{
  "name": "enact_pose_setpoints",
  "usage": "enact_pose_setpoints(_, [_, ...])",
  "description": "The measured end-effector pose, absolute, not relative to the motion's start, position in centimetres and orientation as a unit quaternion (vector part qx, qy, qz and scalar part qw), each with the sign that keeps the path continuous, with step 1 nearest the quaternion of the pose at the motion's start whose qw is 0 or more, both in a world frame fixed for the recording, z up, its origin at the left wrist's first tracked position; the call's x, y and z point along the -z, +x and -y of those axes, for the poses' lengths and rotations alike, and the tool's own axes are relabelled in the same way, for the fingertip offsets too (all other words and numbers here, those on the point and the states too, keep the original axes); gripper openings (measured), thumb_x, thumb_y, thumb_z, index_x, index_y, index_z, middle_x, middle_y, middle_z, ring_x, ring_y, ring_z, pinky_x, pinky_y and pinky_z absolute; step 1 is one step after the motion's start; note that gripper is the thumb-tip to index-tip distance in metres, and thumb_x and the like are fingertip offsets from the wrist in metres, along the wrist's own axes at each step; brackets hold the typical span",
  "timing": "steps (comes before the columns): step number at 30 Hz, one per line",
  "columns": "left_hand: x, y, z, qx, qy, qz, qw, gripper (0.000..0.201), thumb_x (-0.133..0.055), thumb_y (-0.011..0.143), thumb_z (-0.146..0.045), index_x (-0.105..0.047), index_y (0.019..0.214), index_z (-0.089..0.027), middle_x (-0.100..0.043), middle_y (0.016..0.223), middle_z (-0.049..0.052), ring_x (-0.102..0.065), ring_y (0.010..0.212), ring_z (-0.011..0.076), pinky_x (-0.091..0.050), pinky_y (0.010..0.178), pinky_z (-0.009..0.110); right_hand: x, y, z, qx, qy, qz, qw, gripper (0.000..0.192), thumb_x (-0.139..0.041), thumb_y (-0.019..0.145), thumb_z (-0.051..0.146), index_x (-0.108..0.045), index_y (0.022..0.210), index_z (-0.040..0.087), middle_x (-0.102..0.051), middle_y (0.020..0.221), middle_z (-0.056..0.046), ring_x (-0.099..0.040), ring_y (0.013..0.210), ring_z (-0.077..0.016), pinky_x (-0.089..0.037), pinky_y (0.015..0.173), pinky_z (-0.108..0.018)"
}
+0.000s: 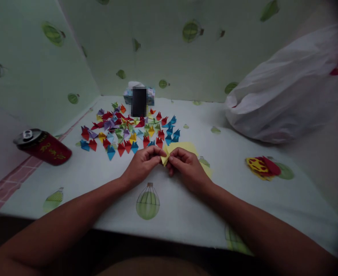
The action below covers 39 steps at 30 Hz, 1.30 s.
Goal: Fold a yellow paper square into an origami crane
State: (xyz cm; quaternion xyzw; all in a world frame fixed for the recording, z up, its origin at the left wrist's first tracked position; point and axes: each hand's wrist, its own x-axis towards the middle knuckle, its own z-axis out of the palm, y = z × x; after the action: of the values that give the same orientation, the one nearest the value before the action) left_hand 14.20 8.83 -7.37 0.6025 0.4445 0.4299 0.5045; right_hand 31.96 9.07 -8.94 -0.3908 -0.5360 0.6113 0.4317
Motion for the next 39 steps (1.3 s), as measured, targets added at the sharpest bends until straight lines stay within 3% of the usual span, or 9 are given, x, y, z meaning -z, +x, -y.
enact_pose_setpoints(4, [7.3, 14.5, -8.7, -0.426, 0.589, -0.431, 0.535, 0.019, -0.066, 0.082, -0.034, -0.062, 0.088, -0.017, -0.064, 0.081, 0.002, -0.060, 0.077, 0.0148, -0.048, 0.073, 0.027, 8.6, 31.9, -8.8, -0.527, -0.431, 0.594, 0.428, 0.016, -0.063, 0.084, 0.028, -0.054, 0.072, 0.020, -0.060, 0.062, 0.003, -0.053, 0.052, -0.0112, -0.040, 0.053, -0.026])
enact_pose_setpoints(8, [7.7, 14.7, -8.8, -0.443, 0.573, -0.430, 0.539, 0.024, -0.074, 0.075, -0.032, -0.057, 0.083, -0.017, -0.059, 0.075, -0.002, -0.056, 0.070, 0.0116, -0.045, 0.066, 0.025, 8.3, 31.8, -8.5, -0.446, -0.442, 0.654, 0.422, 0.015, -0.060, 0.084, 0.024, -0.055, 0.070, 0.020, -0.057, 0.061, 0.002, -0.050, 0.054, -0.0120, -0.038, 0.053, -0.027])
enact_pose_setpoints(16, [8.5, 14.5, -9.2, -0.493, 0.513, -0.388, 0.586, 0.027, -0.075, 0.074, -0.024, -0.054, 0.090, -0.018, -0.058, 0.080, -0.003, -0.057, 0.073, 0.0097, -0.045, 0.070, 0.023, 8.8, 31.9, -8.9, -0.580, -0.379, 0.575, 0.435, 0.020, -0.062, 0.088, 0.036, -0.056, 0.081, 0.019, -0.064, 0.069, 0.001, -0.057, 0.052, -0.0111, -0.044, 0.054, -0.026])
enact_pose_setpoints(32, [9.0, 14.5, -9.0, -0.486, 0.514, -0.334, 0.624, 0.024, -0.069, 0.084, -0.020, -0.053, 0.102, -0.022, -0.062, 0.081, -0.004, -0.062, 0.072, 0.0092, -0.047, 0.072, 0.023, 9.3, 31.8, -9.1, -0.702, -0.301, 0.469, 0.443, 0.017, -0.071, 0.084, 0.029, -0.057, 0.085, 0.019, -0.068, 0.068, 0.003, -0.061, 0.052, -0.0096, -0.048, 0.056, -0.024])
enact_pose_setpoints(39, [9.0, 14.5, -9.0, -0.496, 0.496, -0.325, 0.634, 0.021, -0.070, 0.083, -0.019, -0.055, 0.097, -0.020, -0.061, 0.080, -0.004, -0.061, 0.071, 0.0082, -0.047, 0.071, 0.023, 9.1, 31.6, -9.0, -0.728, -0.287, 0.441, 0.439, 0.019, -0.074, 0.081, 0.028, -0.058, 0.084, 0.019, -0.068, 0.068, 0.003, -0.061, 0.053, -0.0089, -0.048, 0.057, -0.023])
